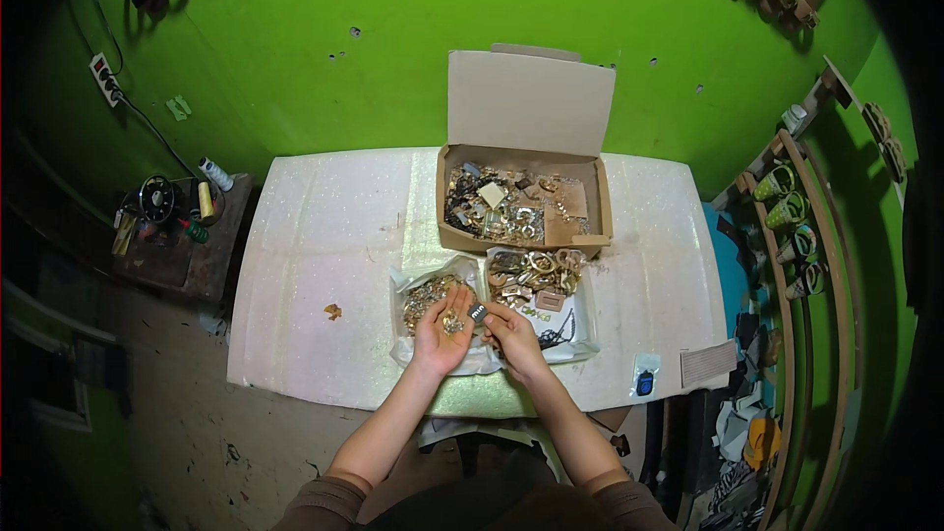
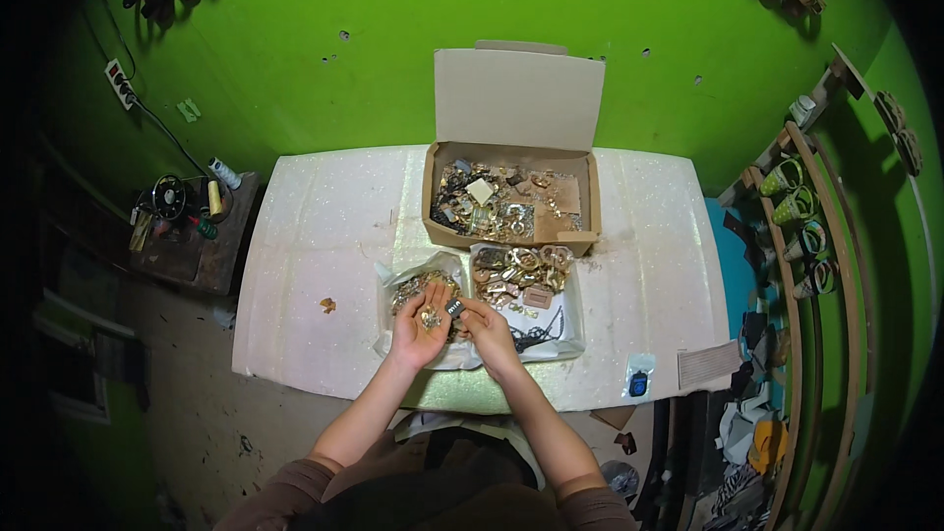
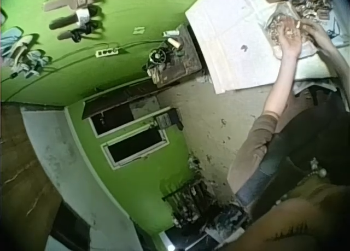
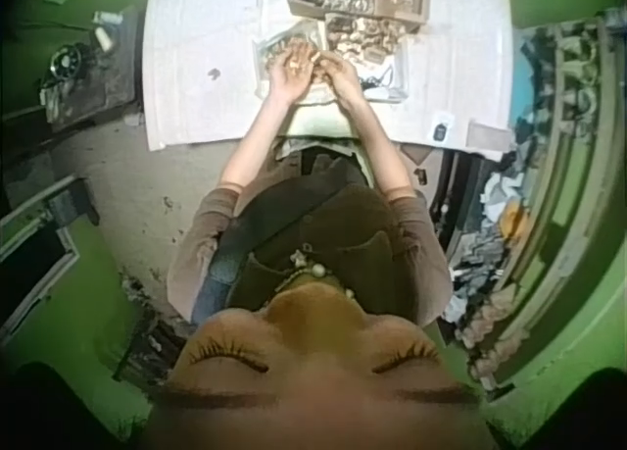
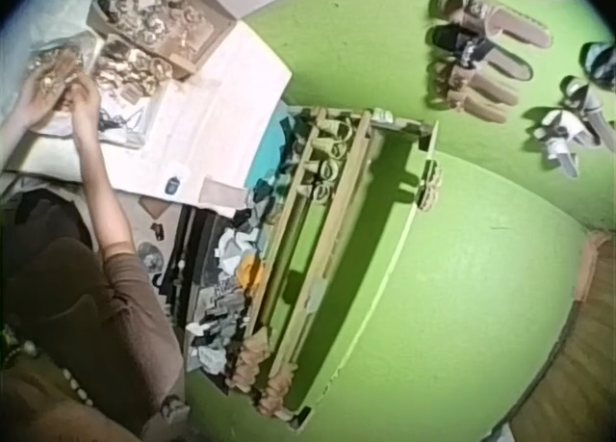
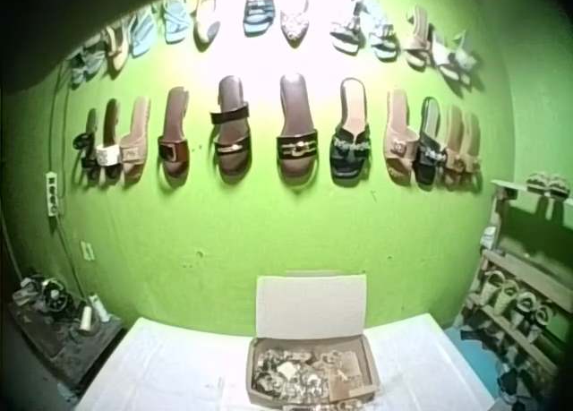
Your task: Sort various small shoe hardware components into separate containers.
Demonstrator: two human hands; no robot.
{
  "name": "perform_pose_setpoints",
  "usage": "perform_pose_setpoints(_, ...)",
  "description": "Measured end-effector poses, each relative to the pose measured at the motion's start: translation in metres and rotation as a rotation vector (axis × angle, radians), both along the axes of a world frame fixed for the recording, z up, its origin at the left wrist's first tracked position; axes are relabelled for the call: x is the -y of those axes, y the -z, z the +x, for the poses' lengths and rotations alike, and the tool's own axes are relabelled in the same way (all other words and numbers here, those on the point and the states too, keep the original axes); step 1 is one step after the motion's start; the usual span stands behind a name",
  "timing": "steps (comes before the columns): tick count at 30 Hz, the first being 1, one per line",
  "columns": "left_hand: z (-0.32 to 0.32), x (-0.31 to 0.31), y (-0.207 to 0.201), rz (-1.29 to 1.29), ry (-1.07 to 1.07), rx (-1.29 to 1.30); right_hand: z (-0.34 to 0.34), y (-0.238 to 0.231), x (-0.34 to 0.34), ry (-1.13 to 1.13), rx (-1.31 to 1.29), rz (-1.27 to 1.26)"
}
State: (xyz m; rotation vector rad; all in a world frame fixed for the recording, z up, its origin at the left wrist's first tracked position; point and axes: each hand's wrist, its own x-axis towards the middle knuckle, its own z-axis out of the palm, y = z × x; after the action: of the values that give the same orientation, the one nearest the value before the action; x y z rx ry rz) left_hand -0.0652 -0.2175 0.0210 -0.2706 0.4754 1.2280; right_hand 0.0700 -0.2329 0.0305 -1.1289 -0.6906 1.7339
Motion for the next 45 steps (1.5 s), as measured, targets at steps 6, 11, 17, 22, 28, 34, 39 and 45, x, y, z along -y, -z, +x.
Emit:
perform_pose_setpoints(6,0.017,-0.006,0.000,-0.007,-0.030,0.034,0.021,0.006,-0.006,-0.065,0.065,0.016)
perform_pose_setpoints(11,0.029,-0.008,-0.002,0.027,-0.022,0.001,0.033,0.004,-0.013,-0.117,0.095,0.036)
perform_pose_setpoints(17,0.039,-0.009,0.003,-0.026,-0.061,0.044,0.048,0.004,-0.015,-0.149,-0.016,-0.046)
perform_pose_setpoints(22,0.049,-0.010,0.001,-0.074,-0.101,0.101,0.063,0.009,-0.017,-0.139,-0.002,-0.084)
perform_pose_setpoints(28,0.056,-0.009,0.001,-0.082,-0.117,0.106,0.079,0.028,-0.046,-0.035,0.234,0.011)
perform_pose_setpoints(34,0.054,-0.011,-0.004,-0.058,-0.151,0.121,0.076,0.023,-0.074,0.202,0.949,0.342)
perform_pose_setpoints(39,0.050,-0.012,-0.007,-0.062,-0.169,0.125,0.069,0.012,-0.081,0.172,1.195,0.431)
perform_pose_setpoints(45,0.043,-0.016,-0.003,-0.075,-0.145,0.136,0.065,0.014,-0.082,0.201,1.353,0.534)
